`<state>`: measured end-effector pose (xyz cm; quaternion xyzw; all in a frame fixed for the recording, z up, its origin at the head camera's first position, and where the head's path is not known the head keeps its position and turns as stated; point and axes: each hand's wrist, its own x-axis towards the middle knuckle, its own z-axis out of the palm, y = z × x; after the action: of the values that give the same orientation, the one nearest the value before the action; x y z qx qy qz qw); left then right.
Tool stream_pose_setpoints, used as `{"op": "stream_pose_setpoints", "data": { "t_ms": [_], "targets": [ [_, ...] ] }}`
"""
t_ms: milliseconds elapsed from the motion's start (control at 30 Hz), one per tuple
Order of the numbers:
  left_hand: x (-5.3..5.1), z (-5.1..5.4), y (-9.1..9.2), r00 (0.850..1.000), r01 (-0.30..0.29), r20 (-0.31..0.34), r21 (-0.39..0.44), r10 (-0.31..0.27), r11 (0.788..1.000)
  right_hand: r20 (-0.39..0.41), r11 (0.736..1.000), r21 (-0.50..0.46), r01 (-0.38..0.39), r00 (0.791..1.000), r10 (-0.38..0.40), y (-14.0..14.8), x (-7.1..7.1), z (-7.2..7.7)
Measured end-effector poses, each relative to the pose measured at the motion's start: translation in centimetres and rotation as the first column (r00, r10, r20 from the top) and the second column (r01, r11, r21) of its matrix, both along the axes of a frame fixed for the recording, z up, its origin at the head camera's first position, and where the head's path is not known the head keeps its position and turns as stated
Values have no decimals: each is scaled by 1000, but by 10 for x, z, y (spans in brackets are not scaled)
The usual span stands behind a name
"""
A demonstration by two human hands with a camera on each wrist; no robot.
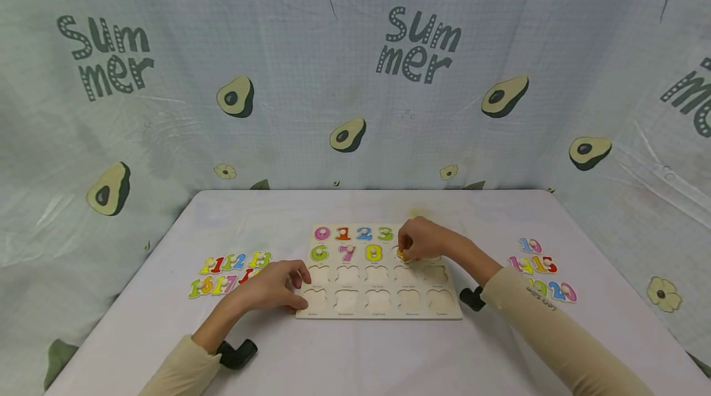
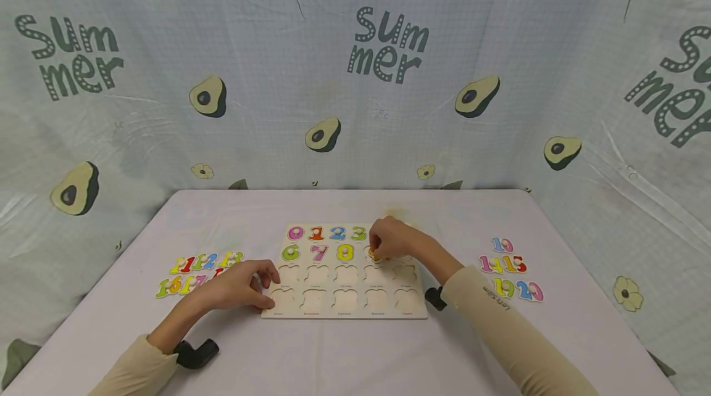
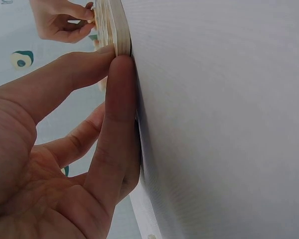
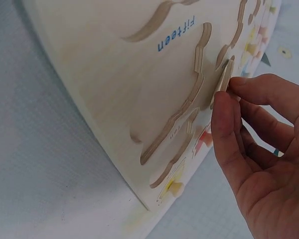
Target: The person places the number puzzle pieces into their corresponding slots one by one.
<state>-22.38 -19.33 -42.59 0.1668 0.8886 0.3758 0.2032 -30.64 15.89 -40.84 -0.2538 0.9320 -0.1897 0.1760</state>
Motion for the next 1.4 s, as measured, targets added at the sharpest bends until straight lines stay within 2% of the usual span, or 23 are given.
{"op": "stream_pose_setpoints", "data": {
  "t_ms": [1000, 1400],
  "targets": [
    [-2, -1, 0, 1000, 17, -10, 6, -17, 1000, -27, 1000, 0, -23, 999, 23, -5, -3, -1],
    [2, 1, -1, 1000, 19, 19, 40, -20, 999, -33, 1000, 2, -24, 999, 24, -6, -5, -6]
  ]
}}
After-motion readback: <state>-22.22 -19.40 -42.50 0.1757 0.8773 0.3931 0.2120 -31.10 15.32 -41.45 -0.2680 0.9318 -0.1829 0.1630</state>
